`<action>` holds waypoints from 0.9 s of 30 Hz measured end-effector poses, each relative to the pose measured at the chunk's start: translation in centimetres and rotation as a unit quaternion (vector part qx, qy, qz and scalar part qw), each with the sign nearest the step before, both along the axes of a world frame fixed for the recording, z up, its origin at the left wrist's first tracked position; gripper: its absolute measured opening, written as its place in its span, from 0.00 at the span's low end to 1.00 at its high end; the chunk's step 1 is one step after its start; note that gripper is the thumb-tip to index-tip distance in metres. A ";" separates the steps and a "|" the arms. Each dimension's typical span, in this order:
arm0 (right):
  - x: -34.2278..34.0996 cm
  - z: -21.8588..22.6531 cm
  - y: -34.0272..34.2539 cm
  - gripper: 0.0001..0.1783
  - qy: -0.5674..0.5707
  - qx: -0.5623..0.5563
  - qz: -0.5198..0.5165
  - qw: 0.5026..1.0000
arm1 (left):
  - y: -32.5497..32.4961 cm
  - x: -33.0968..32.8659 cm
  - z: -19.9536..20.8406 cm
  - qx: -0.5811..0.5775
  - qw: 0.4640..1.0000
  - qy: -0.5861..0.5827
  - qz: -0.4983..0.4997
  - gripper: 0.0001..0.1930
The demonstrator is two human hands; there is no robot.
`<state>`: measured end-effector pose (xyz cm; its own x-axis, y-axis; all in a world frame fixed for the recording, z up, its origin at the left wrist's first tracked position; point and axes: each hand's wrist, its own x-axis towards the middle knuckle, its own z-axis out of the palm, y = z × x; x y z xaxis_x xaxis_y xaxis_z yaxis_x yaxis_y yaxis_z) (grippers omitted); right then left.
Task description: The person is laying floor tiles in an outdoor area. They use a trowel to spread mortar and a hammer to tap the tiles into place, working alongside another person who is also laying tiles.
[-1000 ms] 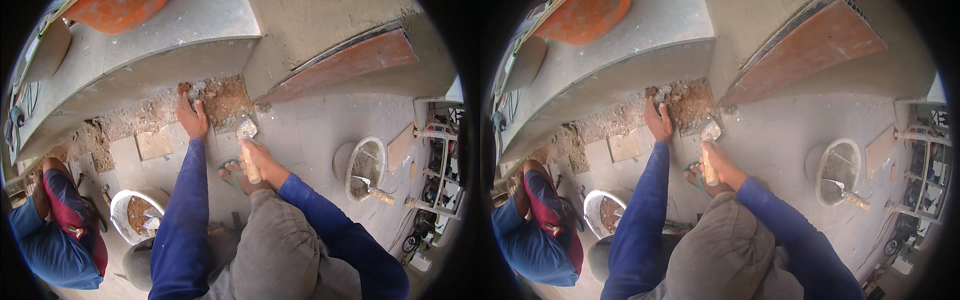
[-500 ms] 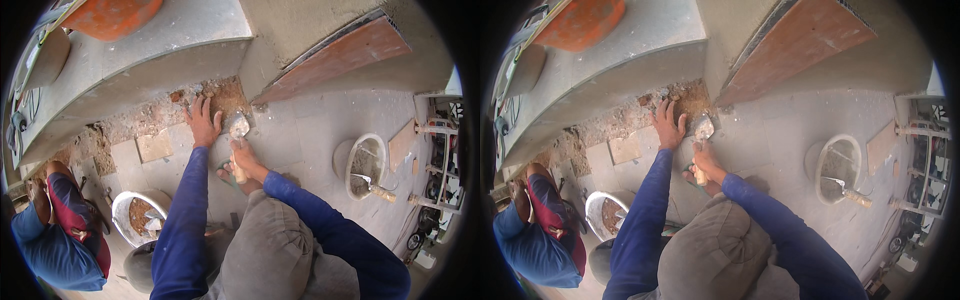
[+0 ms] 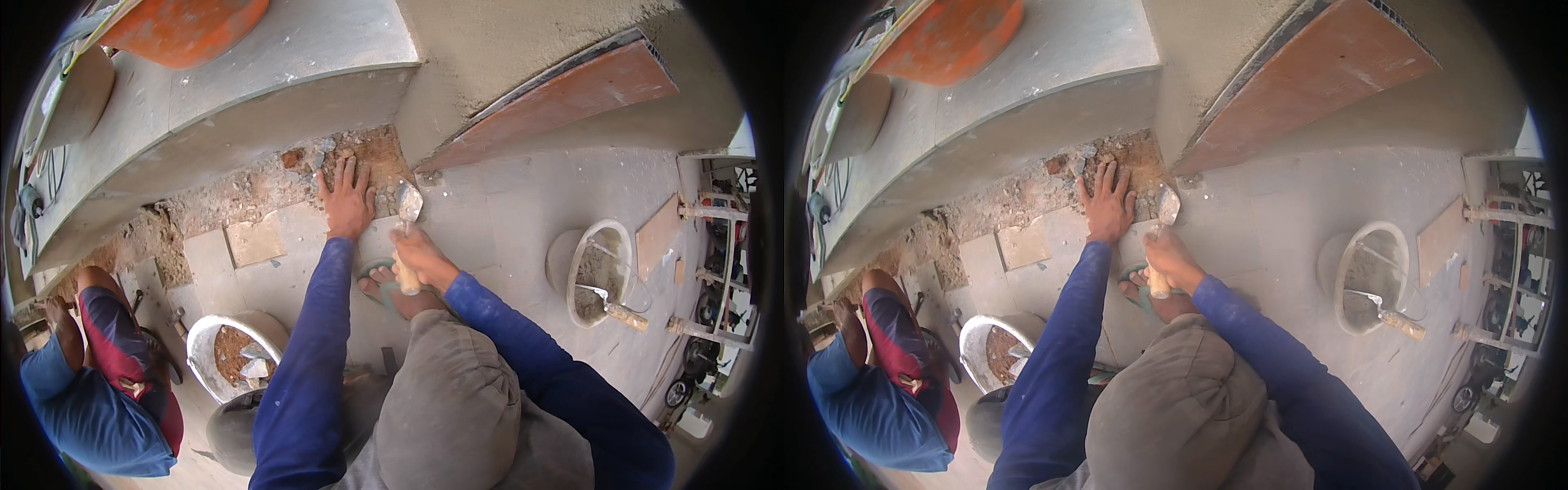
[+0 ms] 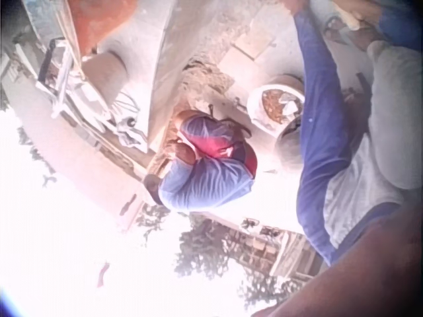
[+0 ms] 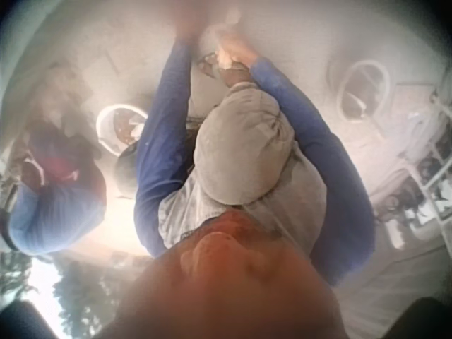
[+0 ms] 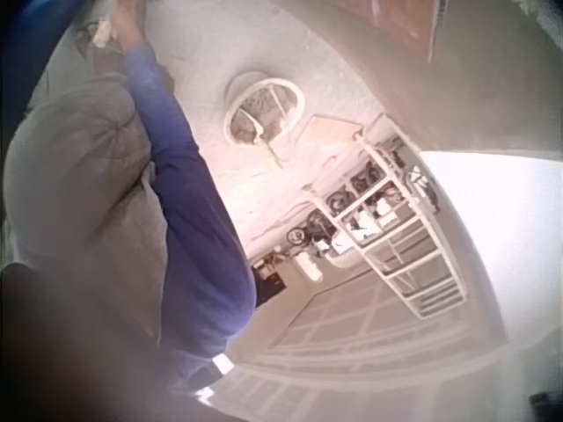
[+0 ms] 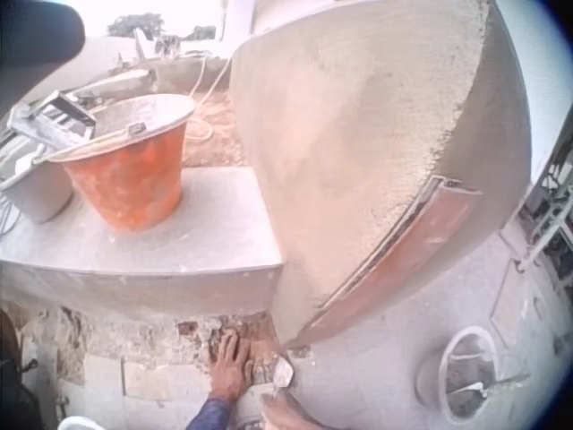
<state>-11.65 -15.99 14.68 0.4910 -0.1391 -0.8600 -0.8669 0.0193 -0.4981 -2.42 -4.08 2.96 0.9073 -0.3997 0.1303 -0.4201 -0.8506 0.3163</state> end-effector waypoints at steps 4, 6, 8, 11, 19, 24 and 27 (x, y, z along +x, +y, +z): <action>1.4 -0.8 1.0 0.25 -0.029 -0.012 0.042 0.999 | 0.2 0.1 -0.1 -0.006 1.000 0.003 0.005 0.24; 1.1 -1.1 0.8 0.26 -0.046 -0.104 0.139 0.984 | 0.1 0.0 -0.2 -0.018 1.000 0.001 0.004 0.24; 0.3 -2.3 0.8 0.27 -0.077 -0.273 0.307 0.908 | 0.2 -0.1 -0.4 -0.032 0.999 -0.015 -0.002 0.24; -0.1 -1.9 1.2 0.29 -0.097 -0.284 0.373 0.878 | 0.0 0.0 0.0 -0.038 0.999 -0.007 0.006 0.24; -1.9 0.8 1.4 0.29 -0.112 -0.285 0.325 0.895 | 2.0 0.3 -1.1 -0.095 0.995 -0.026 -0.002 0.27; -1.5 -3.1 -0.1 0.46 -0.163 -0.366 0.504 0.765 | 0.8 -0.1 1.1 -0.052 0.999 0.005 0.001 0.32; -1.3 -4.8 1.0 0.50 -0.155 -0.381 0.520 0.749 | -0.1 -0.3 0.6 -0.058 0.998 0.005 0.025 0.33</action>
